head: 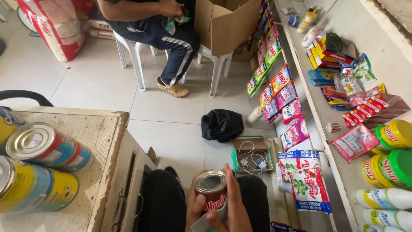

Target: Wiping dust or residue from canned products using a cloth and organizing them on store shelves.

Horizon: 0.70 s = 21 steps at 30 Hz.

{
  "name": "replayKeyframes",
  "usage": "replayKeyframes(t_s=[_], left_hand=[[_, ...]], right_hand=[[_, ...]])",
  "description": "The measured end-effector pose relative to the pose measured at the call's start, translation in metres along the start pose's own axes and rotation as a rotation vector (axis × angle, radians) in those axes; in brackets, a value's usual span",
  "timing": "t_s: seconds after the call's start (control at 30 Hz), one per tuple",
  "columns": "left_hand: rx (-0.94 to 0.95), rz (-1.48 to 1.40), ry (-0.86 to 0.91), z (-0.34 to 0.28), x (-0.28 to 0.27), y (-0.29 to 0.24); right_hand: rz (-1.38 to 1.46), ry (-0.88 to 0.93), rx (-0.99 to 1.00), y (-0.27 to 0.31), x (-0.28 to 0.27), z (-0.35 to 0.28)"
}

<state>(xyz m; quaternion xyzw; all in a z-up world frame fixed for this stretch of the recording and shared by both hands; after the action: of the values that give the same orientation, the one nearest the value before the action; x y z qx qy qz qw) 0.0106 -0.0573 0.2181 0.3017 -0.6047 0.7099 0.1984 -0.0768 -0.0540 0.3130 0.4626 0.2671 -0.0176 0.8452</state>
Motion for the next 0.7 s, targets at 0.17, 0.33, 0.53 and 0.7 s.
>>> replayKeyframes(t_s=[0.17, 0.33, 0.53, 0.7], left_hand=[[0.011, 0.149, 0.161, -0.005, 0.028, -0.009], [0.084, 0.116, 0.118, -0.003, 0.018, -0.025], [-0.02, 0.025, 0.007, -0.004, 0.006, -0.027], [-0.056, 0.294, 0.076, -0.012, 0.031, -0.043]], right_hand=[[0.336, -0.278, 0.144, 0.012, -0.035, 0.023], [0.169, -0.156, -0.01, 0.015, -0.013, 0.015], [-0.013, -0.034, -0.059, 0.022, 0.003, 0.018], [0.542, -0.184, 0.07, 0.016, -0.02, 0.033]])
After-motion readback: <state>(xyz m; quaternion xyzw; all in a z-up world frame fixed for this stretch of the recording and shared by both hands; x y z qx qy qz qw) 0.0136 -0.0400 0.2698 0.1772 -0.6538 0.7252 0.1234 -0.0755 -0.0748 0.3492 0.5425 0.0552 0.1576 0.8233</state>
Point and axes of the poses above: each hand's wrist, its own z-axis towards the middle knuckle, its own x-axis out of the palm, y = z × x, the point moved 9 cm from there along z, towards the middle knuckle, and after that the axes turned 3 degrees about -y, right-handed, at the moved point
